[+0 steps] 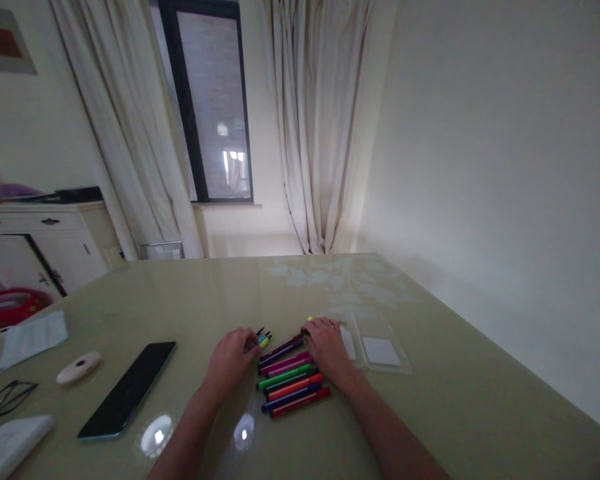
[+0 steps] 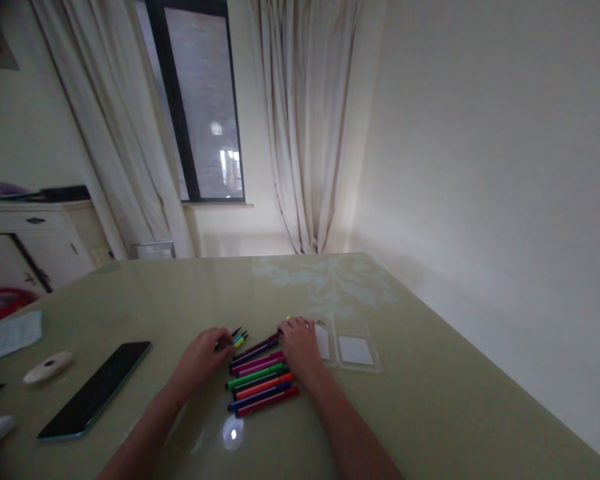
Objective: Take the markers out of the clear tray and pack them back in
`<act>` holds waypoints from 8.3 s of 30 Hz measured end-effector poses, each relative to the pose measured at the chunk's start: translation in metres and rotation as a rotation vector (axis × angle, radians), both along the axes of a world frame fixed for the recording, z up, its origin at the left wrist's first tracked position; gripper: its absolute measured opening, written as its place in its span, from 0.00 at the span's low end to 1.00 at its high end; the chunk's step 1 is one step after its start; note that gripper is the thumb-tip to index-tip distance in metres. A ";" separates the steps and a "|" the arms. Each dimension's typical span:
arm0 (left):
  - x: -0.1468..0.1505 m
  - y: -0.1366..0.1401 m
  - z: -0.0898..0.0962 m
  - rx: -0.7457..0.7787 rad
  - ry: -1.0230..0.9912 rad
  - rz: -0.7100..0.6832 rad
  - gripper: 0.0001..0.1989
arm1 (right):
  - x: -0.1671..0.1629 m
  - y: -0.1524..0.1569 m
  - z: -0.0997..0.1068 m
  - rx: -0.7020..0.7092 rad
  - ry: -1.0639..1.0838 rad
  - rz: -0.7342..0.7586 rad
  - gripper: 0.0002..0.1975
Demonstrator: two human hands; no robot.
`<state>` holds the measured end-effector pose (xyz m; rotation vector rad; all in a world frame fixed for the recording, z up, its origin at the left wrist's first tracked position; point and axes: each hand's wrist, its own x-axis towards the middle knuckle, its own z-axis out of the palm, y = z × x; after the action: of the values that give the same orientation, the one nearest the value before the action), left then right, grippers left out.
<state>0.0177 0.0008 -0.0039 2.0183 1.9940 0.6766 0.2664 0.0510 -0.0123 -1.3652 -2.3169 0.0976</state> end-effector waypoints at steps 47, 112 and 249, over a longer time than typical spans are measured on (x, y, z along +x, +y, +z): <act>0.039 -0.007 0.013 0.167 -0.390 -0.207 0.10 | -0.004 -0.020 0.018 -0.244 0.790 0.209 0.09; 0.067 -0.020 0.021 -0.089 0.276 -0.146 0.11 | -0.008 -0.029 0.023 -0.552 0.971 0.257 0.12; 0.058 -0.024 0.023 0.023 0.199 -0.311 0.18 | -0.008 -0.018 0.000 -0.509 0.876 0.195 0.18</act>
<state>0.0753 -0.0234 0.0191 2.4203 1.7143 0.4478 0.2581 0.0326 -0.0123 -0.9797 -1.6877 1.1591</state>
